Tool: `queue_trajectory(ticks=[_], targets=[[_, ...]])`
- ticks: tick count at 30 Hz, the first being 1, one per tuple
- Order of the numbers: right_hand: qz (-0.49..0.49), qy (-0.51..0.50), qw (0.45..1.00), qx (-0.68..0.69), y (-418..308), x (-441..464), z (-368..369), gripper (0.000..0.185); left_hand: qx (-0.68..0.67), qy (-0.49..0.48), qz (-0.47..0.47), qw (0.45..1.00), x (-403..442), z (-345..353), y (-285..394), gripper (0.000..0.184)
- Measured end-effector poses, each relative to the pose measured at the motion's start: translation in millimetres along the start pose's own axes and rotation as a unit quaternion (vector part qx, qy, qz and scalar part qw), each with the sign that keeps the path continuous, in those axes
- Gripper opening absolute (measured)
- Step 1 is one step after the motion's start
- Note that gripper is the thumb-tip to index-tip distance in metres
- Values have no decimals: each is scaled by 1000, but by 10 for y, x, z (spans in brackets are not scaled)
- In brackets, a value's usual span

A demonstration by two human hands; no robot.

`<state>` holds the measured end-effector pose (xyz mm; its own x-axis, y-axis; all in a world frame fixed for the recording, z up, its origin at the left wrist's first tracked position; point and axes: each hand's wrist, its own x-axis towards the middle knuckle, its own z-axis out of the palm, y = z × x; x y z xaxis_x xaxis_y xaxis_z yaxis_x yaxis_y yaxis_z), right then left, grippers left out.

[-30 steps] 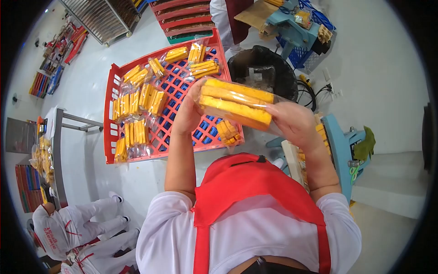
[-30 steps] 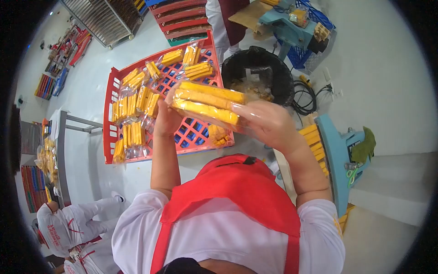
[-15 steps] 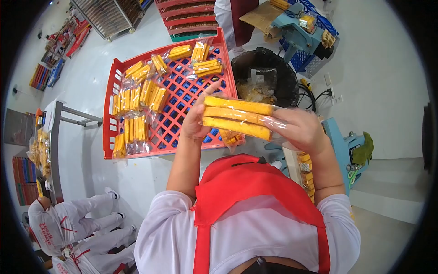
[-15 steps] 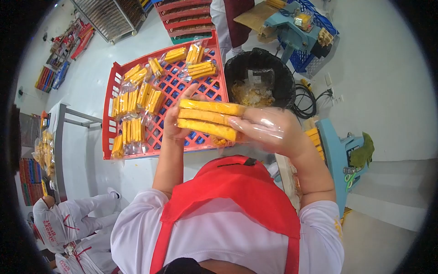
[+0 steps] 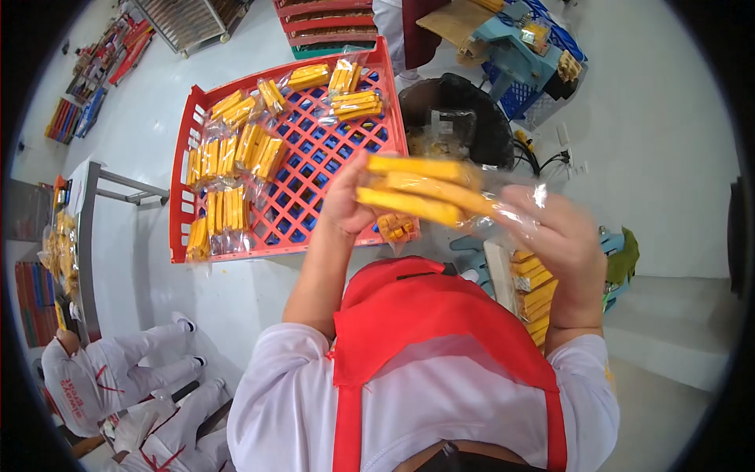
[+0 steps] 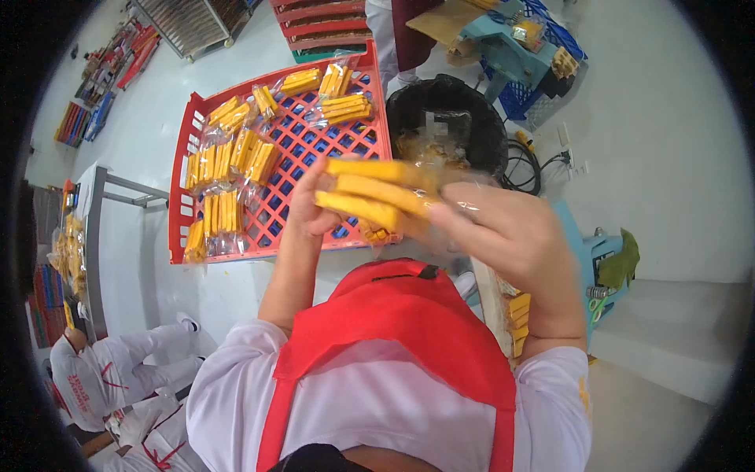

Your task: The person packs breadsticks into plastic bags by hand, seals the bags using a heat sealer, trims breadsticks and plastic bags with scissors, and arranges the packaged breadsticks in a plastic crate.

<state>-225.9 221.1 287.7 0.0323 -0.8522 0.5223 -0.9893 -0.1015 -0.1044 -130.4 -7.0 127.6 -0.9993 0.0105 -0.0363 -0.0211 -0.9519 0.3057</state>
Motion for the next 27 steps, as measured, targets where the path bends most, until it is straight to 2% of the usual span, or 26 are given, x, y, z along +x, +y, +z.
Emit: queue_trajectory(ticks=[1, 2, 3, 6, 9, 11, 15, 17, 18, 20, 21, 23, 24, 26, 27], targets=[[32, 46, 998, -7, -39, -30, -48, 30, -9, 19, 6, 1000, -33, -2, 53, 49], [65, 93, 993, -16, -54, -50, -81, 28, -2, -10, 20, 1000, -67, -18, 102, 49], [65, 93, 993, -17, -42, -53, -97, 28, -2, -10, 20, 1000, -63, -27, 109, 49], [83, 80, 993, 41, -23, -97, -124, 27, 14, -56, 110, 992, -80, -20, 97, 44], [101, 75, 987, 98, 1, -213, -150, 27, 62, -70, 134, 987, -93, 93, 145, 42], [97, 103, 985, 97, -5, -320, -161, 28, 64, -75, 133, 986, -105, 143, 178, 42], [129, 69, 984, 100, -1, -477, -162, 30, 73, -63, 123, 988, -76, 70, 178, 42], [291, 129, 918, 238, 1, -601, -54, 32, 74, -61, 123, 988, -50, 82, 163, 42], [292, 130, 918, 236, 9, -648, 6, 32, 74, -55, 124, 988, -46, 88, 151, 42], [337, 135, 860, 359, 25, -719, 117, 34, 81, -37, 123, 988, -50, 145, 157, 41], [338, 135, 860, 358, 22, -731, 162, 34, 88, -17, 122, 988, -55, 176, 163, 41], [381, 165, 810, 414, 16, -726, 225, 32, 118, -15, 116, 986, -51, 229, 183, 40], [381, 166, 810, 414, 33, -746, 195, 32, 148, -11, 110, 983, -50, 245, 190, 39], [333, 130, 858, 369, 68, -798, 101, 29, 170, -11, 111, 979, -35, 250, 202, 38], [334, 131, 857, 369, 65, -787, 83, 29, 191, -12, 113, 975, -31, 252, 203, 38]])
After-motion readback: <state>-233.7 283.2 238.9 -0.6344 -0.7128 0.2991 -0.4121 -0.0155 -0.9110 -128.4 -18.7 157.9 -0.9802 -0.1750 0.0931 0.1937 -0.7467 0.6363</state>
